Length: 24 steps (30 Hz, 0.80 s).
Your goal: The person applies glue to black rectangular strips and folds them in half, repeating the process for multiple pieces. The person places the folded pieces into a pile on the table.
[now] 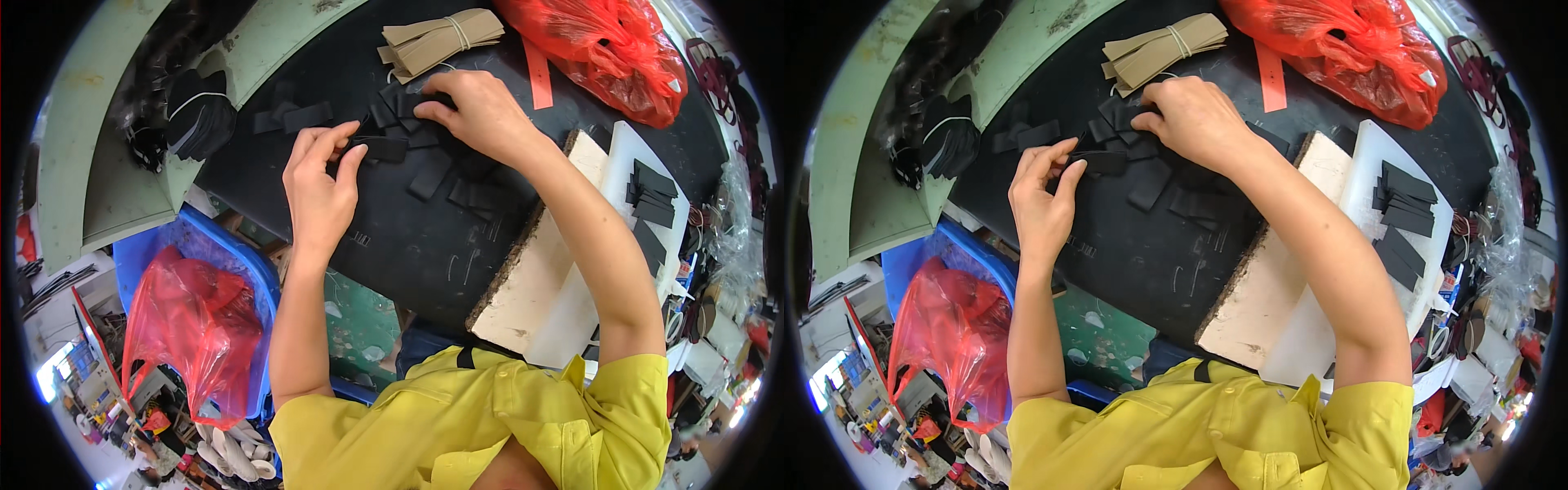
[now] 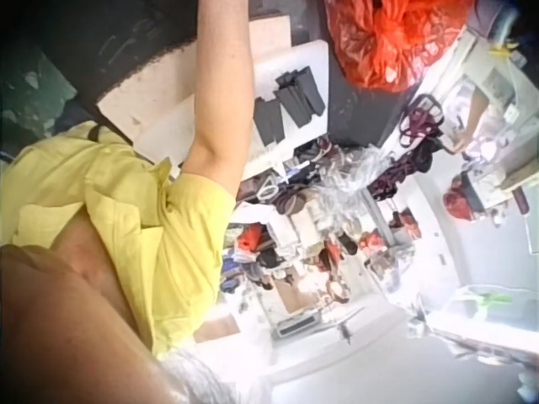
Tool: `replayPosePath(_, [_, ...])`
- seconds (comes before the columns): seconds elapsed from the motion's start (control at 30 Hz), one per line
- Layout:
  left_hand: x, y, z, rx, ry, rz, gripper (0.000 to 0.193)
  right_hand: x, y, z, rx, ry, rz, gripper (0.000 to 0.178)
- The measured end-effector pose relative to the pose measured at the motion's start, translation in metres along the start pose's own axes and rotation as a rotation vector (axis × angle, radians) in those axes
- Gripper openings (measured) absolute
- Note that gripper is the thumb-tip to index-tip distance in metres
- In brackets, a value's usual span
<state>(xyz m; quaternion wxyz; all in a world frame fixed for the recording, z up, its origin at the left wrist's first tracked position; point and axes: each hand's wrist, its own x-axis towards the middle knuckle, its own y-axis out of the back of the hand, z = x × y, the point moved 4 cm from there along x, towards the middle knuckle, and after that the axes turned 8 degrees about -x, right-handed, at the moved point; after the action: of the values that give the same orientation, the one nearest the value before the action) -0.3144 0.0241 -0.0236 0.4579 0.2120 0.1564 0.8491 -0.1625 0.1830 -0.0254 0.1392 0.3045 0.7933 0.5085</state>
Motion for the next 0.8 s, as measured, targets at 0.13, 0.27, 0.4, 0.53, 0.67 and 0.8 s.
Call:
replayPosePath(0.13, [-0.016, 0.017, -0.025, -0.394, 0.263, 0.073, 0.024, -0.015, 0.01, 0.008, 0.137, -0.077, 0.054, 0.021])
replayPosePath(0.27, [-0.016, 0.034, -0.031, -0.57, 0.359, 0.14, 0.028, -0.008, 0.024, 0.002, 0.422, -0.178, -0.047, 0.027])
replayPosePath(0.4, [0.021, 0.059, -0.039, -0.489, 0.239, 0.345, 0.028, 0.044, 0.01, -0.048, 0.542, -0.1, -0.048, 0.034])
replayPosePath(0.53, [0.033, 0.067, -0.022, 0.619, -0.31, 0.478, 0.02, 0.063, -0.003, -0.05, 0.009, 0.239, 0.151, 0.024])
replayPosePath(0.67, [0.004, 0.031, -0.007, 0.364, -0.198, 0.279, 0.017, 0.019, -0.012, -0.042, -0.256, 0.529, -0.029, 0.025])
replayPosePath(0.8, [-0.018, -0.022, 0.012, 0.355, -0.297, 0.122, 0.025, 0.01, 0.002, -0.022, 0.032, 0.312, 0.011, 0.022])
